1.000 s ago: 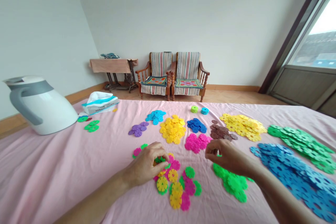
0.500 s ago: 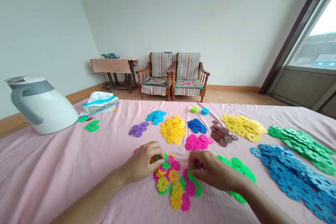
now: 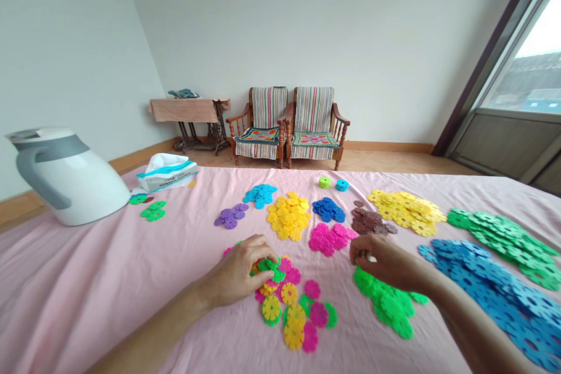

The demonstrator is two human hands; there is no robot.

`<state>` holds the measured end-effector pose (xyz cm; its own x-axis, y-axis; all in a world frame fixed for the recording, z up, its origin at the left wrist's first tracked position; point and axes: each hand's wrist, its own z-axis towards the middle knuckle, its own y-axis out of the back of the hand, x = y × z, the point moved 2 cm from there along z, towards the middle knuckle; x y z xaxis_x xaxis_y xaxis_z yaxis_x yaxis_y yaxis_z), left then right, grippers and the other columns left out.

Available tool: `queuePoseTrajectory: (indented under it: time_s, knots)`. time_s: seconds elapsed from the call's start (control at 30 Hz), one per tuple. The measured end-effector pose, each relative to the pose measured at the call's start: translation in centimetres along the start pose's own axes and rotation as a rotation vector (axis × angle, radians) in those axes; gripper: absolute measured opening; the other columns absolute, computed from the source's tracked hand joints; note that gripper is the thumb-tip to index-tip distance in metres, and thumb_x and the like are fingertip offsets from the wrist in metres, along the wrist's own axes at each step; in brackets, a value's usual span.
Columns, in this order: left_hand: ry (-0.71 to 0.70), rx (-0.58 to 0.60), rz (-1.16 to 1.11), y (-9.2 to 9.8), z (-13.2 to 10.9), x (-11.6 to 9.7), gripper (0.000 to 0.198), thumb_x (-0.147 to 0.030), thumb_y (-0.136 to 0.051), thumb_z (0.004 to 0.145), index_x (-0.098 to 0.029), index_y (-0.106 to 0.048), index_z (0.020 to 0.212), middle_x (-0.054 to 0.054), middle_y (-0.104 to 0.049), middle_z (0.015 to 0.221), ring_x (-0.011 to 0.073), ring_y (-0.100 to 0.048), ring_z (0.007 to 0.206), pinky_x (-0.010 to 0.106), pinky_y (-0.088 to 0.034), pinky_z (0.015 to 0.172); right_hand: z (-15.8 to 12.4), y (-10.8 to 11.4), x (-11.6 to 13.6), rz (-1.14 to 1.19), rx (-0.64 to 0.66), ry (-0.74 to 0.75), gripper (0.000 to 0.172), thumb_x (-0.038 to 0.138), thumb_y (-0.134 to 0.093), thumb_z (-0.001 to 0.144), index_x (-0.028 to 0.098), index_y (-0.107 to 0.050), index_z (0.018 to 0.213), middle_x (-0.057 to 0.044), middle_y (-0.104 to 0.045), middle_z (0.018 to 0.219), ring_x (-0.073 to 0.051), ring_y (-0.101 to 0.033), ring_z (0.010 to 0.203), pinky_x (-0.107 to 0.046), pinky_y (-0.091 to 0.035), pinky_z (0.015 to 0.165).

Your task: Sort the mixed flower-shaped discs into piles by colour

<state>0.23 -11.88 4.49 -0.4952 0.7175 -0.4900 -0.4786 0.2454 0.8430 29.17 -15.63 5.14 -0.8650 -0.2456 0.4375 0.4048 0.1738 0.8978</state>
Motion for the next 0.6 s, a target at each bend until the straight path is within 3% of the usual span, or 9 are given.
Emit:
queuePoseTrajectory:
  time_s: [0.1, 0.3, 0.6]
  knots:
    - [-0.001, -0.013, -0.005, 0.0, 0.0, 0.1, 0.014, -0.014, -0.059, 0.077, -0.018, -0.063, 0.09, 0.004, -0.058, 0.09, 0.0159, -0.054, 0.088, 0.027, -0.044, 0.078, -0.5, 0.6, -0.8, -0.02, 0.028, 0.009, 0.018, 0.01, -0.047, 0.069, 0.018, -0.063, 0.067, -0.002, -0.065, 0.069, -0.013, -0.057, 0.064, -0.023, -0.036, 0.057]
    - [-0.004, -0.015, 0.002, -0.3, 0.1, 0.5, 0.024, -0.016, -0.058, 0.079, -0.022, -0.065, 0.102, 0.004, -0.062, 0.096, 0.0176, -0.053, 0.094, 0.03, -0.043, 0.084, -0.1, 0.8, -0.6, -0.03, -0.077, -0.069, 0.016, 0.018, -0.047, 0.075, 0.017, -0.06, 0.066, -0.003, -0.065, 0.066, -0.014, -0.057, 0.062, -0.024, -0.036, 0.056]
    - [0.041, -0.085, -0.03, -0.6, 0.2, 1.1, 0.02, -0.015, -0.052, 0.084, -0.021, -0.07, 0.091, 0.004, -0.064, 0.085, 0.015, -0.057, 0.084, 0.025, -0.045, 0.075, 0.6, -1.1, 1.5, 0.002, -0.172, -0.024, 0.018, 0.017, -0.046, 0.078, 0.018, -0.056, 0.064, 0.0, -0.06, 0.061, -0.012, -0.052, 0.056, -0.024, -0.031, 0.052]
